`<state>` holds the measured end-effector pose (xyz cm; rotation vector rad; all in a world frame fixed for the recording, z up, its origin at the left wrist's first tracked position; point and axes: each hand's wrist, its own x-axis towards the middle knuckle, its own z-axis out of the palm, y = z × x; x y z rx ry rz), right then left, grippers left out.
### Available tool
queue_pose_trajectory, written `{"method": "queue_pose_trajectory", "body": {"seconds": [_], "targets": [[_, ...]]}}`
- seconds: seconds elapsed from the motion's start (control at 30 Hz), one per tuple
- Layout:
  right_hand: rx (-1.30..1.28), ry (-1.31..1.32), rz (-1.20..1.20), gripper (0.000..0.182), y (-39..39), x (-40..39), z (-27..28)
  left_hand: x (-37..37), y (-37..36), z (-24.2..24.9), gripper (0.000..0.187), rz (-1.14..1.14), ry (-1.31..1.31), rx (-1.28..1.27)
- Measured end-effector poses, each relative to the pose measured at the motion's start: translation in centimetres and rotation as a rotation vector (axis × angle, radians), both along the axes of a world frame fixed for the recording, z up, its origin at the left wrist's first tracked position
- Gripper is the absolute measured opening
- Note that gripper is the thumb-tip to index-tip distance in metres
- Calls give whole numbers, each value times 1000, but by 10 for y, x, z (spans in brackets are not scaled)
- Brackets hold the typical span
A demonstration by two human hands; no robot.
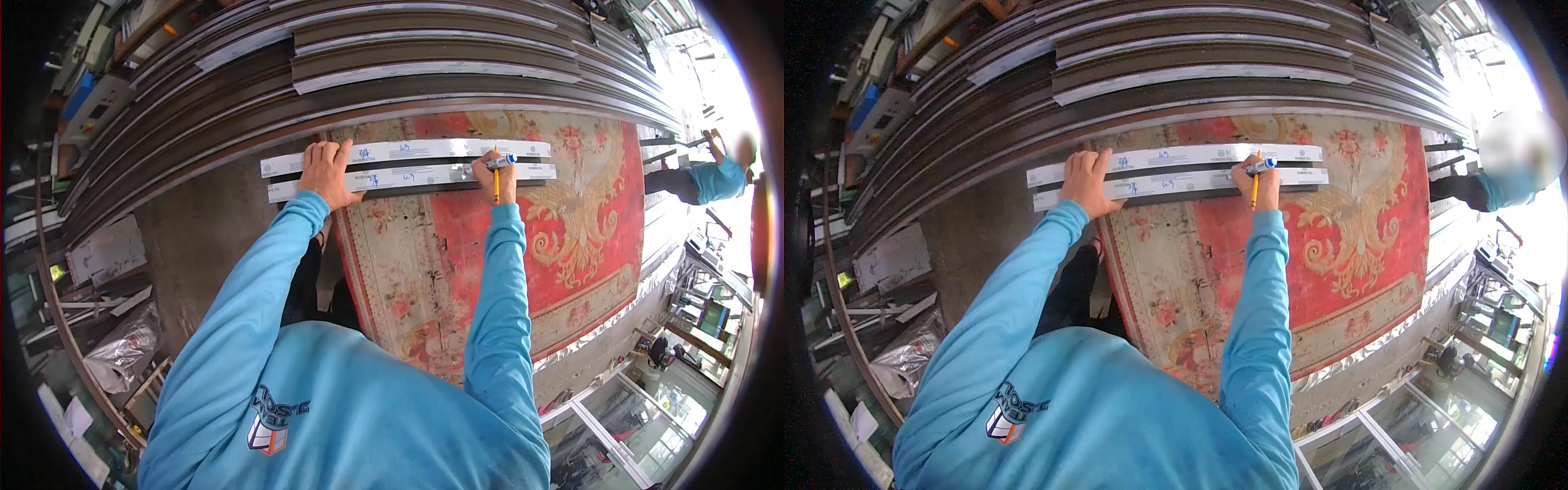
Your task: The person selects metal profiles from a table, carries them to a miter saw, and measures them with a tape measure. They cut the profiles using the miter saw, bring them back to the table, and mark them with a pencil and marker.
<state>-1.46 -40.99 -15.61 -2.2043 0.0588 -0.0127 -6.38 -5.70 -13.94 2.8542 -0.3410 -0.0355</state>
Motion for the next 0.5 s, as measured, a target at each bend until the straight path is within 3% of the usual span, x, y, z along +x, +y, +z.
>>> {"method": "queue_pose_trajectory", "body": {"seconds": [0.3,0.37,0.5], "targets": [[35,38,-50,20,2,2,13,0,-1,0,95,7,19,19],[310,46,-108,13,0,-4,15,1,0,-1,94,11,10,19],[337,33,-214,17,2,-16,26,1,0,-1,100,-9,14,21]]}}
